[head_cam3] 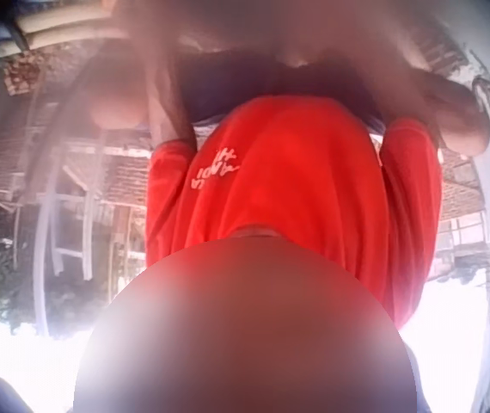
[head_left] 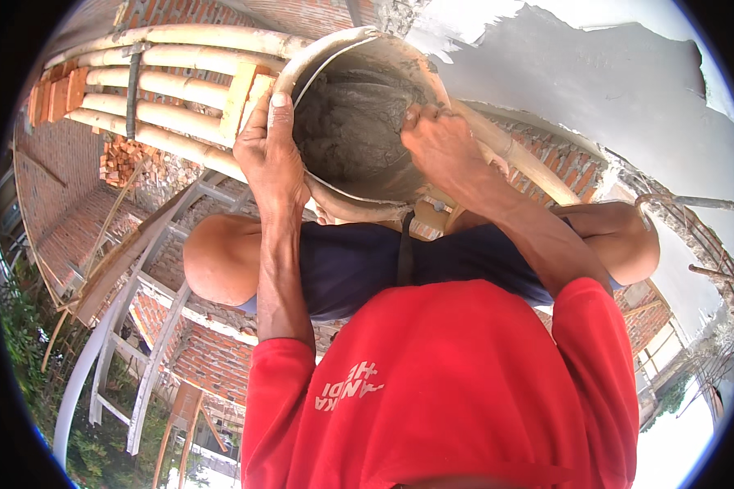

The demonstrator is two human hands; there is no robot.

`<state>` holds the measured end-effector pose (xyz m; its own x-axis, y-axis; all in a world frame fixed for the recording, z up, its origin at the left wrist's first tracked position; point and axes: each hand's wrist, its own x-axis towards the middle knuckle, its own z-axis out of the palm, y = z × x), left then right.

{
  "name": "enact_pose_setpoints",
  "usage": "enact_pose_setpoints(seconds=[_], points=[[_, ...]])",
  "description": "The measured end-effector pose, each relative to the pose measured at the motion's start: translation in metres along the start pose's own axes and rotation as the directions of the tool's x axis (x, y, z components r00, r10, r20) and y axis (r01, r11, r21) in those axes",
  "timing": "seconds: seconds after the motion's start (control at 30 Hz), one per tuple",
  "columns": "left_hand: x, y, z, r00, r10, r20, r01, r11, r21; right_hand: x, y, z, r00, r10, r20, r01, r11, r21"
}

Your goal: The person scoops mortar from a bucket with a trowel and applies it to a brick wall under construction. The person places bricks onto the mortar and taps them into position, repeating the process to build the wall higher.

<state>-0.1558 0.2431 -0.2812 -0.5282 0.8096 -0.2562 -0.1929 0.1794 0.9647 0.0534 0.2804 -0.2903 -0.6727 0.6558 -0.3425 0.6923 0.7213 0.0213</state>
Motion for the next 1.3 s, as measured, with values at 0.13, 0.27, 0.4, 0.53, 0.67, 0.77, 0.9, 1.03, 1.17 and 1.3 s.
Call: enact_pose_setpoints(seconds=[0.13, 0.27, 0.4, 0.53, 0.67, 0.77, 0.9, 1.03, 1.17, 1.3], points=[[0.003, 0.004, 0.002, 0.991, -0.103, -0.084, 0.1, 0.994, -0.034, -0.028, 0.009, 0.002, 0.965, -0.107, -0.239, 0.109, 0.994, -0.006], [-0.007, -0.002, 0.008, 0.999, -0.031, -0.01, 0.031, 1.0, 0.0, -0.025, 0.036, 0.02, 0.959, 0.016, -0.282, -0.067, 0.983, -0.174], [-0.011, -0.007, 0.006, 0.999, 0.019, 0.033, -0.021, 0.997, 0.077, 0.003, 0.045, 0.021, 0.972, -0.072, 0.224, 0.031, 0.983, 0.179], [-0.004, -0.008, -0.001, 1.0, 0.004, -0.019, -0.004, 1.0, 0.008, 0.001, 0.047, 0.022, 0.865, -0.176, 0.47, -0.08, 0.877, 0.475], [-0.003, -0.009, -0.005, 1.0, 0.022, -0.003, -0.022, 0.997, 0.069, -0.019, 0.023, 0.05, 0.957, -0.111, 0.268, -0.119, 0.693, 0.711], [-0.007, -0.007, -0.002, 0.998, 0.022, 0.057, -0.032, 0.984, 0.176, -0.023, 0.016, 0.065, 0.838, -0.167, 0.519, -0.37, 0.525, 0.767], [-0.006, -0.004, 0.012, 0.996, 0.023, 0.09, -0.036, 0.988, 0.148, -0.025, 0.023, 0.057, 0.846, -0.185, 0.5, -0.351, 0.512, 0.784], [-0.005, 0.001, 0.02, 0.998, 0.006, 0.061, -0.013, 0.993, 0.121, -0.032, 0.027, 0.041, 0.906, -0.197, 0.376, -0.242, 0.488, 0.839], [-0.004, 0.004, 0.016, 1.0, -0.007, 0.026, 0.004, 0.995, 0.104, -0.023, 0.026, 0.039, 0.794, -0.367, 0.484, -0.498, 0.064, 0.865], [0.003, 0.003, 0.008, 0.997, -0.037, -0.068, 0.038, 0.999, 0.014, -0.01, 0.034, 0.03, 0.65, -0.549, 0.526, -0.76, -0.442, 0.477]])
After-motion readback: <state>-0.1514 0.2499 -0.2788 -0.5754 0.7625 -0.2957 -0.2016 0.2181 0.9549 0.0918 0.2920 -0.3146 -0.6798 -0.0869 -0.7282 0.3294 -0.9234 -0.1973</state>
